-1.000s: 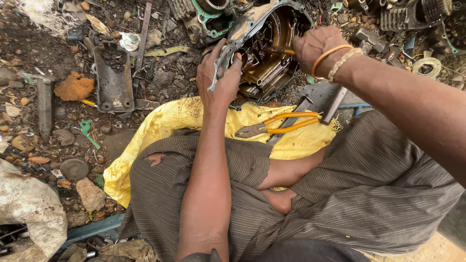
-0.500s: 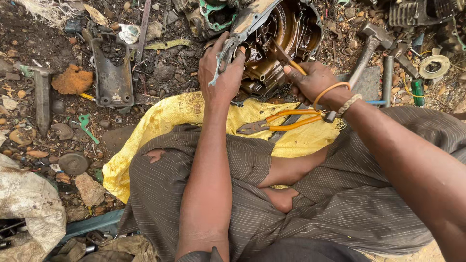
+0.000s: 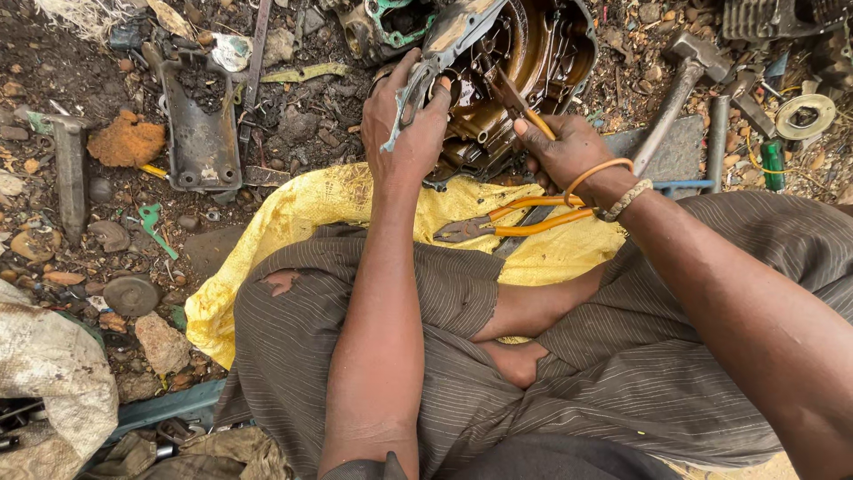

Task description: The person sits on the ground and uses pliers and a hammer to work on the internal components of a disassembled engine casing. They repeatedly pry and tap at parts inside the casing, occasionally lifting it to inspect the interior.

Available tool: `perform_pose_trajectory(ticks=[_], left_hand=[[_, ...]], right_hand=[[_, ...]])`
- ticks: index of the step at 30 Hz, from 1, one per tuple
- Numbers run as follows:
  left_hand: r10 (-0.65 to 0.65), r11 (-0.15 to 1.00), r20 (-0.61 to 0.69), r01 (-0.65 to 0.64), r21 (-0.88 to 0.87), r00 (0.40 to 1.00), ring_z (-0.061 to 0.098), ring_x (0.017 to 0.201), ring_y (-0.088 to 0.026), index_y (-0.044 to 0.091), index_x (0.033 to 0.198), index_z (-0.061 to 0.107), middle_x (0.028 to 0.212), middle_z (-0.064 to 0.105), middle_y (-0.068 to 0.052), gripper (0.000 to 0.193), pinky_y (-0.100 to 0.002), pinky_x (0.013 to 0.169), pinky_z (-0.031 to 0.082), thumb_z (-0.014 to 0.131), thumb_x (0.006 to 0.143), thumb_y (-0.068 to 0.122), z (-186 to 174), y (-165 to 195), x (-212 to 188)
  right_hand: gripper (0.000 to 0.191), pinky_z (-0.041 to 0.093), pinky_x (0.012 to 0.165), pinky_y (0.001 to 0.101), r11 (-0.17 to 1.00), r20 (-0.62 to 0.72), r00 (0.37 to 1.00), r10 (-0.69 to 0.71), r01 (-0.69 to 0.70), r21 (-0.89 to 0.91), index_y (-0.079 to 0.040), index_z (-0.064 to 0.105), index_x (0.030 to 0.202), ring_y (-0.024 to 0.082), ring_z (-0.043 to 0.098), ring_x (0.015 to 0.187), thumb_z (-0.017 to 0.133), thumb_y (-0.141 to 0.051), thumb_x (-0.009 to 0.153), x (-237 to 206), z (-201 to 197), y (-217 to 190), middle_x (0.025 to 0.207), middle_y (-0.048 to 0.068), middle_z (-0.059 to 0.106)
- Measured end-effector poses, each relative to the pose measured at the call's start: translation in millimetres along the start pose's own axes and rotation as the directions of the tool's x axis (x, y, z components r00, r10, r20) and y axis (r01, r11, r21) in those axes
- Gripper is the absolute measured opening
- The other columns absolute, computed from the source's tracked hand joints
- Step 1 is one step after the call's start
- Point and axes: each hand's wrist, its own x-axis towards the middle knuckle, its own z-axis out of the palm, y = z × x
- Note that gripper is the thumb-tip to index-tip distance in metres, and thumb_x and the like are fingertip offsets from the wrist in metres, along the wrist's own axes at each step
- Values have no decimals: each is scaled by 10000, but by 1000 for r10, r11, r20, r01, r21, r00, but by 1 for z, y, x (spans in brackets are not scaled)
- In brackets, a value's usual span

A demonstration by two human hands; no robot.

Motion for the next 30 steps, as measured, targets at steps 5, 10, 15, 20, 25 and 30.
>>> perform_pose_trajectory(ticks=[5,10,15,20,25,30], left_hand=[[15,1000,-3,-15,-12,1000,715,1134,-242,206,1399,610,1238,734,-78,577,-473,1011,531,757,865,371,0,-2,-2],[-7,999,15,7,-39,1000,710,1135,-238,222,1394,615,1247,718,-83,568,-478,1004,526,752,860,362,0,0,0],[-29,999,21,29,-24,999,724,1115,-234,213,1397,610,1216,740,-74,566,-474,1019,524,746,866,356,-2,3,-1],[-39,998,17,39,-43,999,720,1114,-238,221,1389,617,1242,716,-91,575,-481,1001,530,750,847,359,-2,3,-2],[-26,999,23,27,-31,999,718,1141,-229,229,1409,605,1247,729,-77,582,-485,1024,521,741,862,375,1,-1,-1],[34,999,-16,-34,-19,999,705,1154,-245,211,1404,608,1242,729,-82,577,-486,1016,526,751,872,384,4,-6,-2]], right_hand=[[470,451,405,288,1000,-19,1000,2,-2,2,-40,657,961,103,536,453,572,-498,1021,3,3,-8,602,-6,572],[482,454,412,295,983,-67,996,67,-77,-168,-56,686,954,117,538,441,579,-524,998,-2,3,-16,597,8,595],[482,453,413,293,990,-55,996,69,-76,-122,-61,706,995,111,548,443,576,-525,995,-9,1,-20,598,7,592],[484,462,416,302,985,-48,997,60,-67,-159,-61,706,1018,118,550,448,557,-521,1009,-6,0,-22,602,12,590],[494,460,444,309,967,-70,998,11,-29,-255,-54,733,986,114,551,467,555,-512,1032,-3,-1,-23,608,11,607],[479,461,439,314,981,-55,996,73,-82,-179,-79,742,971,114,534,453,553,-517,1016,-7,-5,-25,596,11,592]])
